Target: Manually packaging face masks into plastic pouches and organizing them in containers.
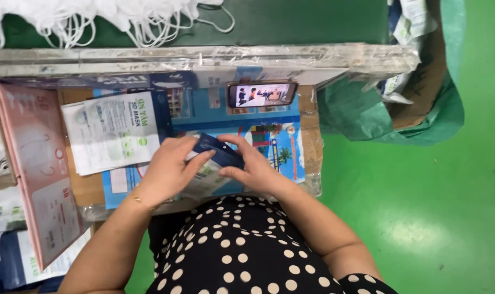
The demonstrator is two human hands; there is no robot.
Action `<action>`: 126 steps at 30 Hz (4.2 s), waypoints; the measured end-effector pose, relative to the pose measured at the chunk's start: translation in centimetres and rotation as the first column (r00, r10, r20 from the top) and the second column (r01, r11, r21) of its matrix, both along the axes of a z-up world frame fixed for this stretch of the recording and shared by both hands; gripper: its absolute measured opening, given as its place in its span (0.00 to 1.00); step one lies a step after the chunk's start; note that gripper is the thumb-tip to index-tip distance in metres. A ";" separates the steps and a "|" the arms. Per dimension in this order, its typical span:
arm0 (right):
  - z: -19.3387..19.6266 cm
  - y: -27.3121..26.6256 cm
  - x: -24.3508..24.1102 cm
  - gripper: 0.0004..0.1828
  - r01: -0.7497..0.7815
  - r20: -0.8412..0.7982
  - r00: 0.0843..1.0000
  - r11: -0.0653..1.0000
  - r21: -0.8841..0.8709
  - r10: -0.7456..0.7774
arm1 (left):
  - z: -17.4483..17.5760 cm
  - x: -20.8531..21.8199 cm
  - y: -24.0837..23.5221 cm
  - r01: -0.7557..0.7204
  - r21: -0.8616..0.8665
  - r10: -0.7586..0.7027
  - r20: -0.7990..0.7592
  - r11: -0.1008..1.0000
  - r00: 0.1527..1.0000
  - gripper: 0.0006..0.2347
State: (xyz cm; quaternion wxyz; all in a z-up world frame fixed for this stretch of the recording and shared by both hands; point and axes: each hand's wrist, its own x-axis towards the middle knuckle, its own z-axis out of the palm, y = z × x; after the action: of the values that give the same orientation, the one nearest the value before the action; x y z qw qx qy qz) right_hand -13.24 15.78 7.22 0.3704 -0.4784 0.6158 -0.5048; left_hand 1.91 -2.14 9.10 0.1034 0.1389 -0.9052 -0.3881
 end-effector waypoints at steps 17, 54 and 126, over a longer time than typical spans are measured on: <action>-4.1 -0.1 -0.2 0.09 0.097 -0.108 0.989 0.995 0.003 -0.096 | 1.0 -1.0 1.4 0.130 -0.200 -0.136 -0.019 0.971 0.990 0.07; -0.9 -2.0 -4.7 0.43 0.200 0.889 0.453 0.963 -0.181 0.073 | -1.1 -5.5 -6.3 0.142 0.853 0.034 -0.183 0.502 0.982 0.19; 2.0 9.8 -5.4 0.08 0.270 -0.129 0.960 0.941 0.203 -0.248 | -6.0 -27.1 -14.7 -0.271 -0.540 0.152 -0.256 0.797 0.955 0.09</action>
State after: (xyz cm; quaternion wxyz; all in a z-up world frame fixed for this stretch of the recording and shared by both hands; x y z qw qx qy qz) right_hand -18.66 25.61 9.25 0.3193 -0.3744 0.7432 -0.4533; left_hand -25.22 -16.80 3.09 0.2731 0.1628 -0.9430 -0.0981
